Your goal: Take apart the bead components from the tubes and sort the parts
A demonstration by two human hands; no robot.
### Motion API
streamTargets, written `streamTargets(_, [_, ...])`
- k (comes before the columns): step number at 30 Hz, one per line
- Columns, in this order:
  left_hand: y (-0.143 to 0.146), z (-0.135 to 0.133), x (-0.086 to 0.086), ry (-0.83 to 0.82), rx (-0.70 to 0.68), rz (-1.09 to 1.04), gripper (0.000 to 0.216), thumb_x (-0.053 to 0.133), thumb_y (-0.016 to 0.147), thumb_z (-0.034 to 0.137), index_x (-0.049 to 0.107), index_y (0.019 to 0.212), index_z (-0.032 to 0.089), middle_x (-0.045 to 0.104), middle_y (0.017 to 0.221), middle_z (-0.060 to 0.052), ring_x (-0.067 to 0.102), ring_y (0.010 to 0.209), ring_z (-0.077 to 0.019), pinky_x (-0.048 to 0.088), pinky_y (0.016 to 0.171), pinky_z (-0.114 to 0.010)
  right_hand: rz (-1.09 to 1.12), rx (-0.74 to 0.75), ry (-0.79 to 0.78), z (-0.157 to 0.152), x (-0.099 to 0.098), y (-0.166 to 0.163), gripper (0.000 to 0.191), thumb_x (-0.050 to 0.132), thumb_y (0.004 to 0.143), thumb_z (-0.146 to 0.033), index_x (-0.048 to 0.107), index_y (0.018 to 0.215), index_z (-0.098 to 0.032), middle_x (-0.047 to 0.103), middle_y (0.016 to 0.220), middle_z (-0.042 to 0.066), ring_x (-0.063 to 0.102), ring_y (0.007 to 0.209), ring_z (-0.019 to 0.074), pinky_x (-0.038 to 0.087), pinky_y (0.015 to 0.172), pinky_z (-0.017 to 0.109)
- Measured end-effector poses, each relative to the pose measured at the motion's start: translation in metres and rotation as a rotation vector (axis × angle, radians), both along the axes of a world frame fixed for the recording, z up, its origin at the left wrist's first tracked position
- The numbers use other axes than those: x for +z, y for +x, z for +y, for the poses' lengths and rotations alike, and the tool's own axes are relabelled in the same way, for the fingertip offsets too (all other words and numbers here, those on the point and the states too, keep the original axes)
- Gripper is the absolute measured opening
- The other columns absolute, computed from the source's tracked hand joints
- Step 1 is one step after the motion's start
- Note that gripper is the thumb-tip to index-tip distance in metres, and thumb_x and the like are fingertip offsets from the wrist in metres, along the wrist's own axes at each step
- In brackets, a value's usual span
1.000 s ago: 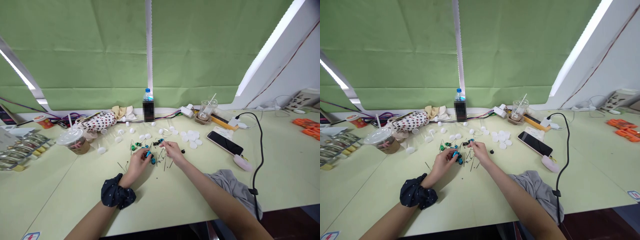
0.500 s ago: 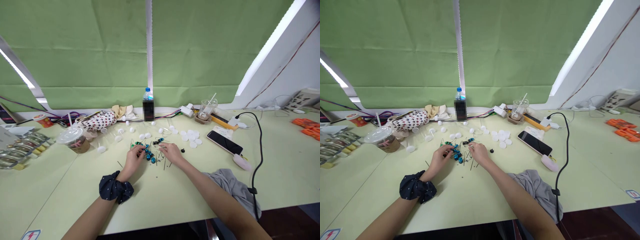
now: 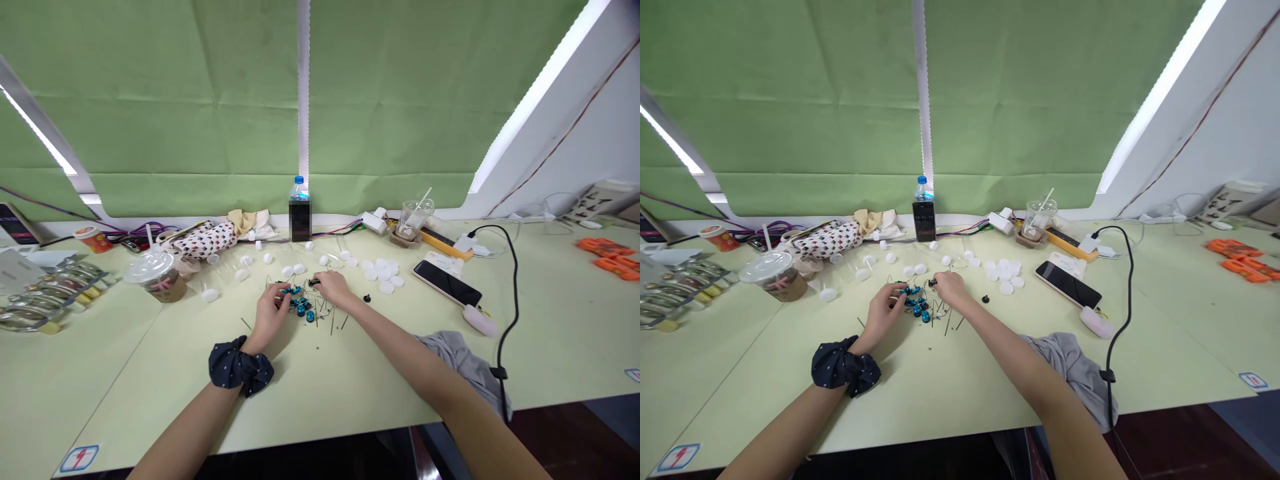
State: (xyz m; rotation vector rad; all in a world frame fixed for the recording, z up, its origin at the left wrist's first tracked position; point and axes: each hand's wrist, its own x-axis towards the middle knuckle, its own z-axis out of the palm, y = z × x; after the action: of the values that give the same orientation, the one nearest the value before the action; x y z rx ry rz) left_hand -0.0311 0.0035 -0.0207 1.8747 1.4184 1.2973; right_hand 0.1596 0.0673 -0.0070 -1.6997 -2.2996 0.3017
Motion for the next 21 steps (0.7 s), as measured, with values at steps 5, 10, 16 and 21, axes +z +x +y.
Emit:
streamTargets(5, [0.002,-0.006,0.012,-0.158,-0.081,-0.196,0.040,0.050,0.085,0.043,0.058,0.113,0.015,0.063,0.081,-0.005,0.057,0.068,-0.0151,0.046,0.061,-0.026,0.067,0.149,0.119,-0.018,0.012,0.000,0.024,0.049,0.089,-0.028,0.064,0.107,-0.026,0.070,0.098,0.006,0.060,0.092,0.0204,0.038,0.076,0.027])
streamTargets(10, [0.008,-0.011,0.018,-0.286,-0.359,-0.284,0.048,0.050,0.085,0.046,0.058,0.119,0.013,0.059,0.065,-0.001,0.052,0.059,-0.0134,0.043,0.059,-0.026,0.230,0.405,0.189,-0.043,0.011,0.000,0.026,0.047,0.089,-0.023,0.065,0.108,-0.025,0.069,0.101,0.007,0.058,0.087,0.0192,0.039,0.079,0.029])
streamTargets(16, [0.007,-0.010,0.017,-0.437,-0.394,-0.456,0.046,0.061,0.079,0.042,0.062,0.113,0.010,0.064,0.070,-0.003,0.055,0.063,-0.0127,0.045,0.067,-0.027,0.482,0.371,0.063,-0.056,0.010,0.001,0.044,0.049,0.087,-0.030,0.043,0.130,-0.021,0.059,0.075,0.000,0.049,0.063,0.0138,0.040,0.067,0.025])
streamTargets(21, [0.006,-0.005,0.012,-0.534,-0.349,-0.711,0.039,0.068,0.075,0.038,0.066,0.102,0.010,0.069,0.085,-0.010,0.063,0.075,-0.0157,0.048,0.074,-0.030,0.632,0.308,-0.002,-0.054,0.005,0.006,0.028,0.031,0.094,-0.029,0.046,0.113,-0.015,0.049,0.071,-0.002,0.045,0.059,0.0118,0.038,0.061,0.023])
